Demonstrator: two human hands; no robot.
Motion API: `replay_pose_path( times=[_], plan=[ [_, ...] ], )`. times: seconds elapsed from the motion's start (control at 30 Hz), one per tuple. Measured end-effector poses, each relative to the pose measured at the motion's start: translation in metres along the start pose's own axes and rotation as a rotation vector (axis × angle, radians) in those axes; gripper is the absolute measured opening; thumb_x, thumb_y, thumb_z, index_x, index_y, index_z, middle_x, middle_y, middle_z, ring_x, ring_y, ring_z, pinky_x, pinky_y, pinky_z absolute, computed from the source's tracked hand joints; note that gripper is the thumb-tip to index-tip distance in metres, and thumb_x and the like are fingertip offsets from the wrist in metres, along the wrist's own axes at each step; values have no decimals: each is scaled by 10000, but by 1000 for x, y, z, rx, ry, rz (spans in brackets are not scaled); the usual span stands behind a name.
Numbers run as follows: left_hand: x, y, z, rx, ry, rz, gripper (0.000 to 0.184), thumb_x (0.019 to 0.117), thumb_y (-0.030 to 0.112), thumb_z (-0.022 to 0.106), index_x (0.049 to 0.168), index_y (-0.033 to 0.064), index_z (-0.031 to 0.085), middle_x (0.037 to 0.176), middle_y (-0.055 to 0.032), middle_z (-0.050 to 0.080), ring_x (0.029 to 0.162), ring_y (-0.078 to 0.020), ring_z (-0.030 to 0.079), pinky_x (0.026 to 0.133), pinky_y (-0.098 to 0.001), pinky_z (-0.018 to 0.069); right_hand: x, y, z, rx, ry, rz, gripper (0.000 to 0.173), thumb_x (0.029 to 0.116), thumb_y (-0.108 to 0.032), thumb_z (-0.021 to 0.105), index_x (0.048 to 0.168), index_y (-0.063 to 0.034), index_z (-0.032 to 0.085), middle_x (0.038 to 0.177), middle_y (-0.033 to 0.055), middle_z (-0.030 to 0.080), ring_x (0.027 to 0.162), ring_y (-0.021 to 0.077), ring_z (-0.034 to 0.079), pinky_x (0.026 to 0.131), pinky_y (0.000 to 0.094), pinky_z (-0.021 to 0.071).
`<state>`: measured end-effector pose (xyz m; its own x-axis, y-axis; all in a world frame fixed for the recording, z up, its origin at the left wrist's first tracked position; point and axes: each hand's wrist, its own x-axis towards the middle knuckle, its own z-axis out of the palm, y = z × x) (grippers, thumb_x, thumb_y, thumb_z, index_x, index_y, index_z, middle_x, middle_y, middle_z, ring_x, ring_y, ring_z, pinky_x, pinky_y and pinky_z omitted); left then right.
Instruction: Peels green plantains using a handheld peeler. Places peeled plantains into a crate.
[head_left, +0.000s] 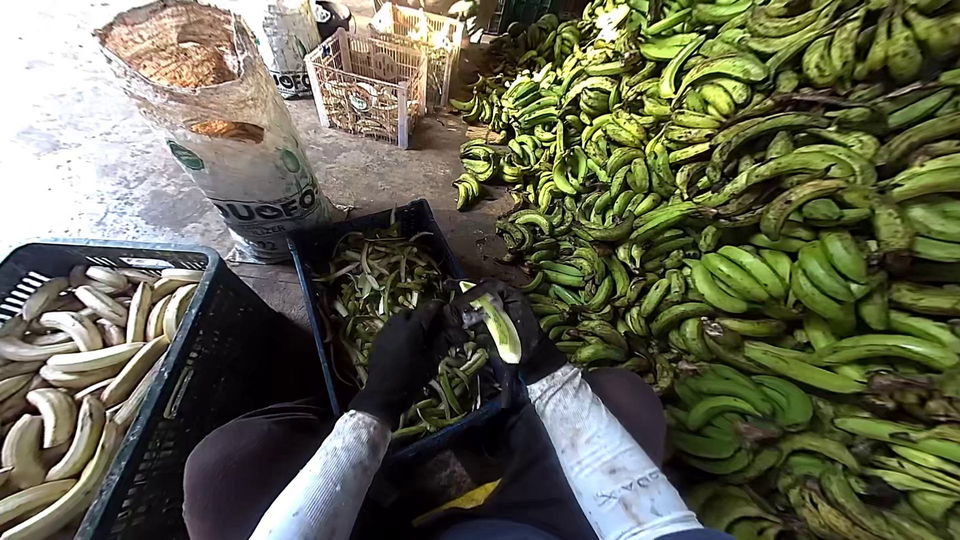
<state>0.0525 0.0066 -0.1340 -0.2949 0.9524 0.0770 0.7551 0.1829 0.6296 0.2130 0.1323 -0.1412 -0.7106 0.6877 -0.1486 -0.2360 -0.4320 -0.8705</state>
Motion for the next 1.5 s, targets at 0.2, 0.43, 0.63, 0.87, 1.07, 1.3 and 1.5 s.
replay_pose_path(
  times=[0.2, 0.43, 0.63, 0.87, 1.07, 1.3, 1.5],
  plan=[
    [9, -14, -52, -72, 136, -298, 488, 1026, 446, 590, 1409, 144, 583, 1188, -175, 672, 1060, -359, 664, 903, -605, 529, 8, -6, -2, 113, 57, 49, 397, 1071, -255, 320, 966, -65, 652, 710, 52, 641, 560, 99, 608, 502, 246, 539],
    [-23, -28, -87, 258, -585, -435, 427, 968, 380, 633, 1161, 2, 673, 1172, -268, 667, 1139, -485, 619, 898, -714, 476, 62, 58, -16, -504, 169, -239, 393, 1106, -240, 344, 1309, 40, 530, 1087, 103, 646, 924, 100, 651, 773, 286, 576],
    [-53, -26, -53, 151, -906, -218, 375, 971, 294, 679, 1157, -31, 692, 1198, -271, 668, 1156, -467, 616, 937, -681, 465, 124, 106, 162, -476, 162, 267, 488, 1127, -366, 254, 1413, -37, 473, 1193, 177, 610, 963, 239, 647, 770, 416, 571],
    [-65, -21, -108, 30, -873, -133, 272, 1016, 94, 575, 1178, -113, 645, 1260, -317, 621, 1220, -473, 575, 1002, -617, 444, 187, 156, 322, -218, -207, 308, 364, 1110, -320, 306, 1307, -87, 505, 1071, 94, 600, 890, 187, 619, 742, 367, 552],
    [-61, -29, -112, -124, -829, -315, 302, 1037, 125, 540, 1205, -111, 625, 1279, -300, 610, 1251, -461, 545, 1050, -596, 398, 220, 148, 341, -657, -278, 268, 441, 1126, -327, 312, 1415, -38, 477, 1184, 121, 609, 943, 171, 632, 807, 334, 551],
    [-59, -37, -93, 12, -847, -289, 383, 1024, 264, 567, 1273, -23, 615, 1286, -288, 617, 1255, -484, 558, 1024, -665, 421, 197, 83, 177, -1159, 18, 149, 466, 1117, -301, 373, 1487, -27, 440, 1406, 213, 547, 1225, 286, 573, 1029, 440, 473],
    [-63, -41, -64, 95, -871, -254, 386, 998, 348, 598, 1107, -13, 677, 1128, -246, 676, 1113, -441, 633, 935, -625, 484, 150, 110, 58, -1659, -87, 344, 410, 1090, -297, 438, 1343, -20, 603, 1250, 241, 651, 1163, 392, 630, 1014, 586, 469]
  ],
)
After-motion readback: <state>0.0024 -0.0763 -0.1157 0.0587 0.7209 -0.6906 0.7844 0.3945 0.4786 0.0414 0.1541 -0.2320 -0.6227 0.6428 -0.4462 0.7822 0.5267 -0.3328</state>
